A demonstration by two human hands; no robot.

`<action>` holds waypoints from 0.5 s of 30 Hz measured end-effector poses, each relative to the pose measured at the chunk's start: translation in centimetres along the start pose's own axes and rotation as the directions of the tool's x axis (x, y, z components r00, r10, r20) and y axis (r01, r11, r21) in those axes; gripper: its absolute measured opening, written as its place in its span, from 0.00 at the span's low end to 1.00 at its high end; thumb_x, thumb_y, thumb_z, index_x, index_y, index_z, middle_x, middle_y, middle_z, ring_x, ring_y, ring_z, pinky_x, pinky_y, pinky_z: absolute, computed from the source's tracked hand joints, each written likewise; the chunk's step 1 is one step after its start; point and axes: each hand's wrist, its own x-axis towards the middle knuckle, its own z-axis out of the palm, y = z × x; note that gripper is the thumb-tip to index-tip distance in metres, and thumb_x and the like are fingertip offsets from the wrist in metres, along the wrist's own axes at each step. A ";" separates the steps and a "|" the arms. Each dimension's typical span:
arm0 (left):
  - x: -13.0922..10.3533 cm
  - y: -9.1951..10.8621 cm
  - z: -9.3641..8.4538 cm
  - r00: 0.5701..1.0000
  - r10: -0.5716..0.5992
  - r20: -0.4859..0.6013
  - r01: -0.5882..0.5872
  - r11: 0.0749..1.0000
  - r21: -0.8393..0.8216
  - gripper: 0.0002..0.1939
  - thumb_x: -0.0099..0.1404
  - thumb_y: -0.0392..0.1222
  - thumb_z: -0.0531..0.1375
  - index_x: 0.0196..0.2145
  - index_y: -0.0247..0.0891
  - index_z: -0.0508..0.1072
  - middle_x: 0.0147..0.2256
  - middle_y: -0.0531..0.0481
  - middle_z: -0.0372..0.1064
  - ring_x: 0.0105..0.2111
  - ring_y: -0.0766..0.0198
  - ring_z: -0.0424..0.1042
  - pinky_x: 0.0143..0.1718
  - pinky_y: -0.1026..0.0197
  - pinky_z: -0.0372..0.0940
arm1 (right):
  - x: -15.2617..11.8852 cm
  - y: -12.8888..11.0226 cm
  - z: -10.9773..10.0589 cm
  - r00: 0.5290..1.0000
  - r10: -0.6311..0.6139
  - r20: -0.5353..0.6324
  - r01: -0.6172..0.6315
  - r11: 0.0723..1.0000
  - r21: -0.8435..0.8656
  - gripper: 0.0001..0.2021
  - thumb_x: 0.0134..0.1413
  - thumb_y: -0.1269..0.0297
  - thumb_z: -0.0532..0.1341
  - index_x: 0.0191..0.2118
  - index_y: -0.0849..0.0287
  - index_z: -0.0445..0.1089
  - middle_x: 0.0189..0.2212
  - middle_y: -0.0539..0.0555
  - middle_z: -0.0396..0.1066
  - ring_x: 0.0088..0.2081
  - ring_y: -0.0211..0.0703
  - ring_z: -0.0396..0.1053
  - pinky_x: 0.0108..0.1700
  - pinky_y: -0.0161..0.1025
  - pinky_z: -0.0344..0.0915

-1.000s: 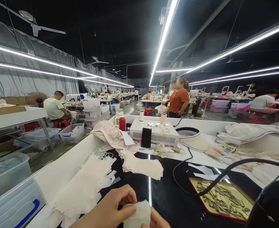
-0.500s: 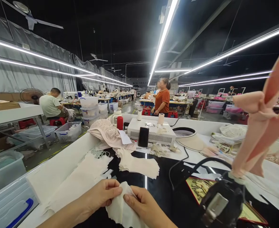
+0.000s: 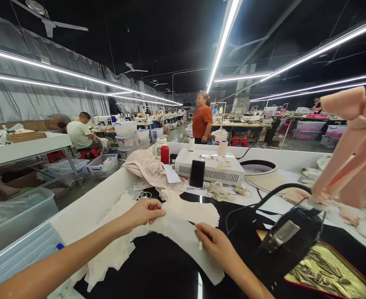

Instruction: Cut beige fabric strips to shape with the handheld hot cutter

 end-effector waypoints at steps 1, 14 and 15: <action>1.0 0.5 -0.2 0.998 0.045 -0.033 -0.044 0.999 0.025 0.24 0.55 0.63 0.69 0.33 0.38 0.73 0.20 0.58 0.63 0.20 0.69 0.56 0.21 0.66 0.46 | 0.5 0.5 -0.6 0.998 -0.010 -0.067 0.007 0.999 -0.038 0.18 0.67 0.52 0.56 0.41 0.56 0.80 0.32 0.52 0.80 0.36 0.47 0.75 0.40 0.39 0.69; 8.4 -4.3 1.3 0.886 0.461 -0.037 -0.403 0.809 0.428 0.09 0.66 0.36 0.60 0.38 0.40 0.81 0.45 0.48 0.81 0.49 0.54 0.77 0.55 0.56 0.67 | 5.3 7.5 -1.8 0.907 -0.379 -0.182 0.175 0.733 -0.657 0.22 0.59 0.81 0.56 0.51 0.56 0.79 0.50 0.59 0.83 0.52 0.53 0.79 0.58 0.49 0.70; 8.5 -5.0 1.4 0.889 0.458 -0.008 -0.407 0.797 0.446 0.09 0.66 0.36 0.60 0.39 0.41 0.81 0.46 0.48 0.81 0.49 0.54 0.77 0.55 0.56 0.67 | 5.1 8.0 -1.5 0.912 -0.381 -0.150 0.179 0.700 -0.691 0.22 0.58 0.82 0.57 0.50 0.56 0.80 0.49 0.58 0.83 0.51 0.52 0.79 0.57 0.47 0.70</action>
